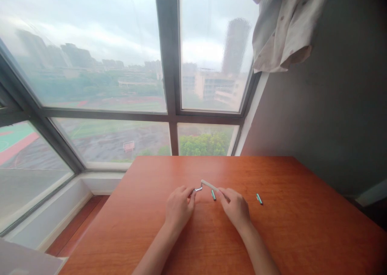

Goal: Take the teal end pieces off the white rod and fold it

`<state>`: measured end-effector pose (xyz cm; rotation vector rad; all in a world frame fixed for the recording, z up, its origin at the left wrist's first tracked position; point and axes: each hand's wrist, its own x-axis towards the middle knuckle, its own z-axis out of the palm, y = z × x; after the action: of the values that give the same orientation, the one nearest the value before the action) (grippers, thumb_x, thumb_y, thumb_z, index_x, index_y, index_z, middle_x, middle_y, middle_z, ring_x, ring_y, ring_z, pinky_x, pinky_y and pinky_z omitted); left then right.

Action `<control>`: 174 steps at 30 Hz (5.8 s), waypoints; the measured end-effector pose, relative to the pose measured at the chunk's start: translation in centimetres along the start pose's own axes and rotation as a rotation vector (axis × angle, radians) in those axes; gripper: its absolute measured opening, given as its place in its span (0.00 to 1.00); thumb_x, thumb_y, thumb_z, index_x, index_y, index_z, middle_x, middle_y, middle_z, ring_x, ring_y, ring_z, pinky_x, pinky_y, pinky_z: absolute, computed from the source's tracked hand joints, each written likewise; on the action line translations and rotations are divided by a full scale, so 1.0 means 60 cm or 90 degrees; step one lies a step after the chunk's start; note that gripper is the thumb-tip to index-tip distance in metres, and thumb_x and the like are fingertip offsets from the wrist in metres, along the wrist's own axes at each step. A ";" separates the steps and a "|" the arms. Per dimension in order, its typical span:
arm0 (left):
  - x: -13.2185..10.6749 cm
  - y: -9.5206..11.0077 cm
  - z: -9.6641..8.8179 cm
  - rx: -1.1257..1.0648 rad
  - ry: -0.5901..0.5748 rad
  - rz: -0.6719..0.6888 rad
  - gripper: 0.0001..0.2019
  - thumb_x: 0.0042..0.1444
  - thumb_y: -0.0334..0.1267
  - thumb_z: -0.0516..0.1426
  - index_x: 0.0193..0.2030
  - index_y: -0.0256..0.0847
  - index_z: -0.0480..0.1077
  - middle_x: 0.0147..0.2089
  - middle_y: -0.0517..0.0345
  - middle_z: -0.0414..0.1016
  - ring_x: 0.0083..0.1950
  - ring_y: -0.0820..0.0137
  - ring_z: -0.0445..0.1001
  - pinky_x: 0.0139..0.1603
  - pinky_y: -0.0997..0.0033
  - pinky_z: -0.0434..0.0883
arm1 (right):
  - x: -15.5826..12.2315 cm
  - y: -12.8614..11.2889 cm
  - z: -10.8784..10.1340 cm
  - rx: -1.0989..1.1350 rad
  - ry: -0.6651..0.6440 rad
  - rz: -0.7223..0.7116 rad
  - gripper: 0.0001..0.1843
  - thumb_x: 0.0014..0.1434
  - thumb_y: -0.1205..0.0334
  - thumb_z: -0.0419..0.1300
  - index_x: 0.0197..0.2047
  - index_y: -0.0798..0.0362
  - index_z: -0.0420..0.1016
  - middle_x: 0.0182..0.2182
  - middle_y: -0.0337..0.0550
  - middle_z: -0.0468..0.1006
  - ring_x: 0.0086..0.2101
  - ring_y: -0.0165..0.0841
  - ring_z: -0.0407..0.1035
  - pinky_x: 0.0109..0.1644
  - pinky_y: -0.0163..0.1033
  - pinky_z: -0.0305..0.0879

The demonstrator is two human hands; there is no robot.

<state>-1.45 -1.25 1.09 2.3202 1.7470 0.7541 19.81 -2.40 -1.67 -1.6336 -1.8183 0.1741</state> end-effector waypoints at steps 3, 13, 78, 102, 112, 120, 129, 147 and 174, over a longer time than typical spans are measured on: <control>0.000 -0.001 0.001 -0.003 -0.005 -0.001 0.10 0.63 0.37 0.51 0.43 0.47 0.74 0.36 0.57 0.75 0.40 0.66 0.73 0.41 0.71 0.63 | 0.000 0.001 0.001 -0.008 0.001 0.003 0.19 0.65 0.50 0.49 0.41 0.45 0.81 0.27 0.40 0.78 0.29 0.31 0.71 0.30 0.32 0.56; 0.000 -0.002 0.002 -0.002 0.004 0.003 0.10 0.63 0.37 0.51 0.43 0.48 0.74 0.35 0.57 0.75 0.40 0.67 0.73 0.39 0.72 0.63 | 0.000 0.001 0.000 -0.012 0.011 0.012 0.19 0.65 0.50 0.49 0.41 0.44 0.81 0.28 0.41 0.78 0.29 0.32 0.71 0.30 0.32 0.56; 0.001 -0.011 0.008 -0.040 0.009 -0.004 0.10 0.62 0.37 0.52 0.43 0.48 0.75 0.36 0.57 0.77 0.38 0.66 0.73 0.37 0.72 0.62 | 0.001 -0.007 -0.008 0.008 -0.053 0.000 0.16 0.65 0.55 0.50 0.37 0.44 0.80 0.30 0.39 0.80 0.32 0.32 0.73 0.33 0.31 0.57; 0.001 -0.004 0.004 -0.096 -0.028 -0.052 0.12 0.62 0.39 0.51 0.44 0.48 0.75 0.39 0.56 0.79 0.41 0.65 0.75 0.38 0.71 0.64 | 0.005 -0.008 -0.018 0.103 -0.054 0.000 0.20 0.65 0.52 0.49 0.37 0.47 0.82 0.32 0.44 0.83 0.32 0.36 0.75 0.35 0.33 0.64; -0.001 0.000 0.005 -0.112 -0.021 -0.016 0.11 0.62 0.38 0.52 0.42 0.46 0.76 0.37 0.56 0.79 0.38 0.66 0.74 0.38 0.72 0.64 | 0.003 0.009 -0.007 -0.003 -0.056 0.018 0.16 0.64 0.54 0.51 0.39 0.44 0.81 0.30 0.42 0.81 0.32 0.35 0.74 0.35 0.33 0.63; 0.002 -0.003 0.008 -0.197 -0.021 -0.036 0.13 0.61 0.40 0.51 0.41 0.43 0.76 0.36 0.54 0.79 0.37 0.66 0.74 0.36 0.72 0.65 | 0.004 0.012 -0.003 0.118 -0.027 0.000 0.18 0.63 0.53 0.51 0.40 0.48 0.82 0.36 0.47 0.82 0.34 0.37 0.75 0.38 0.36 0.67; 0.006 0.005 0.005 -0.494 -0.068 -0.066 0.17 0.58 0.49 0.53 0.41 0.37 0.76 0.28 0.58 0.73 0.28 0.70 0.66 0.30 0.74 0.60 | 0.007 0.009 -0.006 0.202 -0.010 0.038 0.21 0.62 0.49 0.52 0.39 0.51 0.82 0.34 0.48 0.82 0.34 0.39 0.75 0.38 0.38 0.69; 0.015 0.008 0.010 -0.916 -0.214 -0.352 0.20 0.48 0.54 0.60 0.34 0.37 0.70 0.23 0.68 0.59 0.16 0.84 0.47 0.17 0.80 0.39 | 0.009 0.000 -0.008 0.307 0.011 0.022 0.21 0.62 0.48 0.53 0.41 0.54 0.81 0.33 0.49 0.81 0.33 0.38 0.73 0.36 0.36 0.69; 0.018 0.004 0.023 -0.806 -0.086 -0.273 0.21 0.46 0.55 0.61 0.33 0.37 0.71 0.24 0.65 0.66 0.19 0.80 0.55 0.19 0.78 0.48 | 0.007 -0.018 -0.011 0.386 -0.022 0.029 0.19 0.63 0.51 0.53 0.34 0.55 0.80 0.27 0.43 0.78 0.30 0.35 0.71 0.35 0.34 0.66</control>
<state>-0.40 -0.06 0.32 1.0756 1.0612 1.1029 19.26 -2.46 -0.46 -1.2389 -1.5445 0.7040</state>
